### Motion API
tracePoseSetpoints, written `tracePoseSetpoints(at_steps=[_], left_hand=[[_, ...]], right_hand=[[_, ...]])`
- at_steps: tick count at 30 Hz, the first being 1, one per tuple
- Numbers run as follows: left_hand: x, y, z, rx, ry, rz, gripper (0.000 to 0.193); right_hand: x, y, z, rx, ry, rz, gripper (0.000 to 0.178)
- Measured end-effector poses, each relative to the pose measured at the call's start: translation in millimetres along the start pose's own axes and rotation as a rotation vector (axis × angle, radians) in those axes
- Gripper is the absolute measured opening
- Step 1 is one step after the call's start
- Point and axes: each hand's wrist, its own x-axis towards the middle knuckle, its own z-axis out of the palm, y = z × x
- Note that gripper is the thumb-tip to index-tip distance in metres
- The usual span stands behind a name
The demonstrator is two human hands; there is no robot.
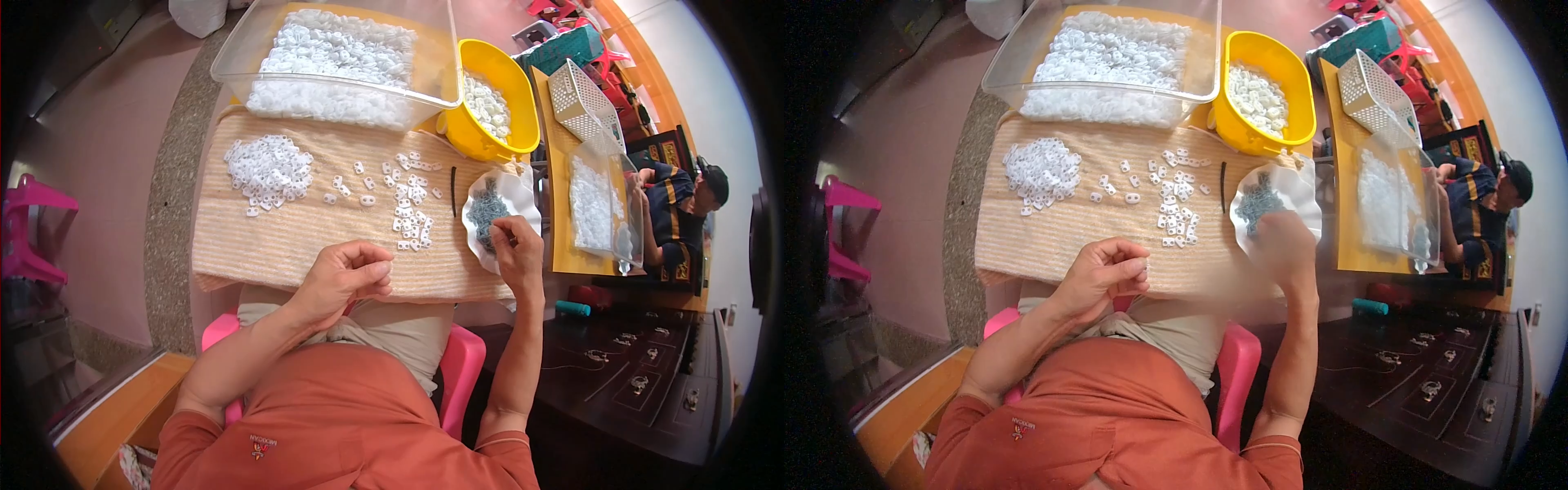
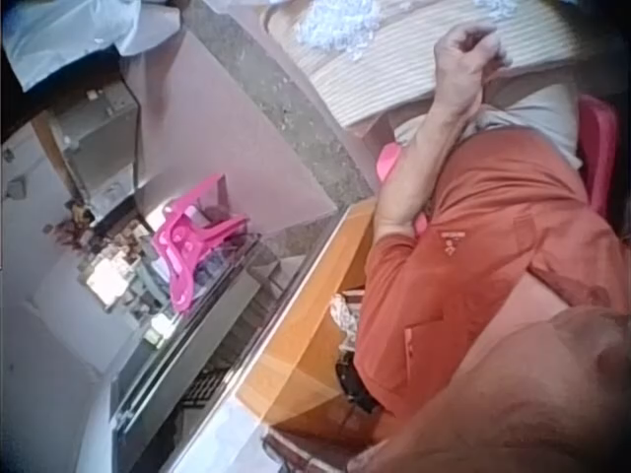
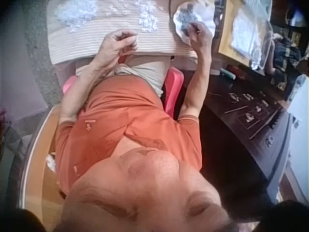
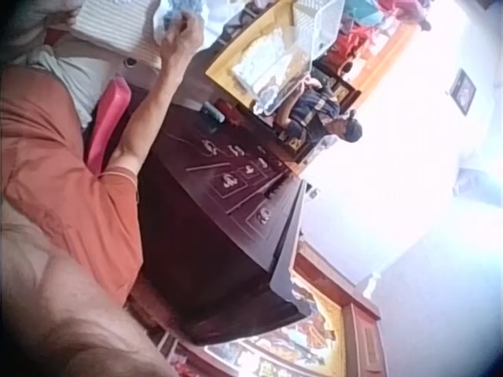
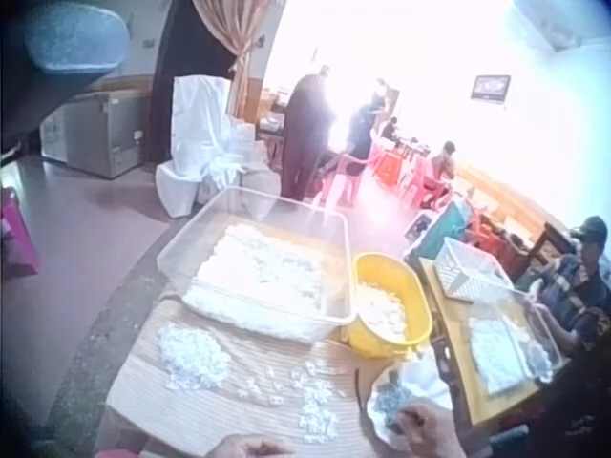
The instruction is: Manually assembling small white plastic components by inserting tiny grey pieces into them.
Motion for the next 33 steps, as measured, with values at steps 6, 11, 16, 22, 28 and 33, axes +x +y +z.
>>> tracePoseSetpoints(at_steps=[6, 11, 16, 22, 28, 33], left_hand=[[0.5, 2.4, 2.2, 0.017, 0.042, -0.006, 0.016], [1.1, 0.6, 1.7, -0.02, 0.055, -0.004, 0.018], [1.0, 2.1, 0.0, -0.031, 0.043, 0.01, 0.019], [0.2, 4.2, 2.1, 0.015, 0.049, 0.017, 0.022], [3.1, -2.0, -2.0, -0.001, 0.033, 0.05, 0.019], [3.5, -3.1, -1.8, 0.01, 0.041, 0.066, 0.019]], right_hand=[[-15.9, -13.7, 28.0, 0.263, 0.159, 0.04, 0.006], [-29.1, -66.8, 67.9, 0.713, 0.026, 0.142, 0.008], [-31.6, -93.9, 79.7, 0.924, -0.105, 0.343, 0.011], [-36.2, -87.5, 92.8, 0.923, -0.066, 0.186, 0.01], [-34.3, -90.0, 93.3, 0.85, -0.046, 0.121, 0.01], [-36.0, -90.3, 90.7, 0.874, -0.045, 0.207, 0.013]])
